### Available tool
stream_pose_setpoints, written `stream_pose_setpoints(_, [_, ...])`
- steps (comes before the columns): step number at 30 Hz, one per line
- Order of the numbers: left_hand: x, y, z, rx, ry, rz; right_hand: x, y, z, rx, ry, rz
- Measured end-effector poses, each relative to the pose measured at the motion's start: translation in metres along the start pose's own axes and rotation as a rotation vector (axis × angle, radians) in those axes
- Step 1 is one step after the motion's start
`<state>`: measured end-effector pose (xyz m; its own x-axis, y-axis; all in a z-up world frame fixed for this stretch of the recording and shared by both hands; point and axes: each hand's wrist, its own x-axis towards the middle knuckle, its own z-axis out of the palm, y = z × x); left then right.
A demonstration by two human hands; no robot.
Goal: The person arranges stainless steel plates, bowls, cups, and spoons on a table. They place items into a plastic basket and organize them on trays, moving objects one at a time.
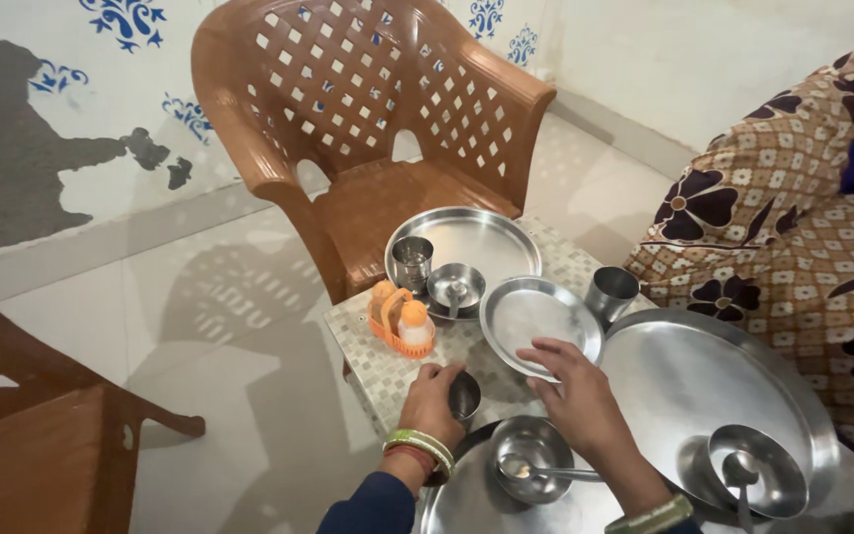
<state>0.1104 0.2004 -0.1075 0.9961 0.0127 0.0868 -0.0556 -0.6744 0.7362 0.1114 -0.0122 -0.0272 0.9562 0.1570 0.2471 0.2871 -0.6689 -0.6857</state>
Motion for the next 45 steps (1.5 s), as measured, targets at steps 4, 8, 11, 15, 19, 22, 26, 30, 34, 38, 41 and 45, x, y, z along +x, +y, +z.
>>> stream_pose_setpoints(4, [-0.002,0.008,-0.004,-0.004,-0.013,0.017,-0.018,0.010,-0.010,0.081,0.023,0.115])
stream_pose_setpoints(8, [-0.006,0.050,-0.034,0.148,-0.227,-0.152,-0.043,0.033,-0.028,0.039,0.127,0.210])
stream_pose_setpoints(11, [0.005,0.081,-0.031,0.303,-0.249,-0.006,-0.065,0.069,-0.036,-0.020,0.183,0.343])
stream_pose_setpoints(15, [0.034,0.104,0.021,0.291,-0.121,0.350,-0.095,0.134,-0.022,-0.174,0.156,0.572])
stream_pose_setpoints(19, [0.042,0.124,0.070,0.155,-0.130,0.463,-0.131,0.233,-0.006,-0.272,0.147,0.356])
stream_pose_setpoints(22, [0.027,0.125,0.078,0.061,-0.171,0.425,-0.147,0.296,0.008,-0.351,0.027,0.369])
stream_pose_setpoints(26, [-0.001,0.105,0.065,-0.001,-0.170,0.360,-0.151,0.341,0.029,-0.532,-0.351,0.545])
stream_pose_setpoints(30, [-0.011,0.107,0.055,-0.044,-0.233,0.196,-0.168,0.350,0.048,-0.387,-0.241,0.629])
stream_pose_setpoints(34, [-0.013,0.120,0.062,-0.103,-0.209,0.304,-0.195,0.348,0.037,-0.476,-0.406,0.796])
stream_pose_setpoints(38, [-0.025,0.103,0.073,-0.164,-0.133,0.530,-0.234,0.296,0.023,-0.420,-0.211,0.752])
stream_pose_setpoints(41, [-0.051,0.078,0.071,-0.105,-0.065,0.597,-0.247,0.232,0.013,-0.470,-0.104,0.792])
stream_pose_setpoints(45, [-0.094,0.032,0.064,-0.057,0.040,0.596,-0.270,0.213,0.026,-0.500,0.101,0.585])
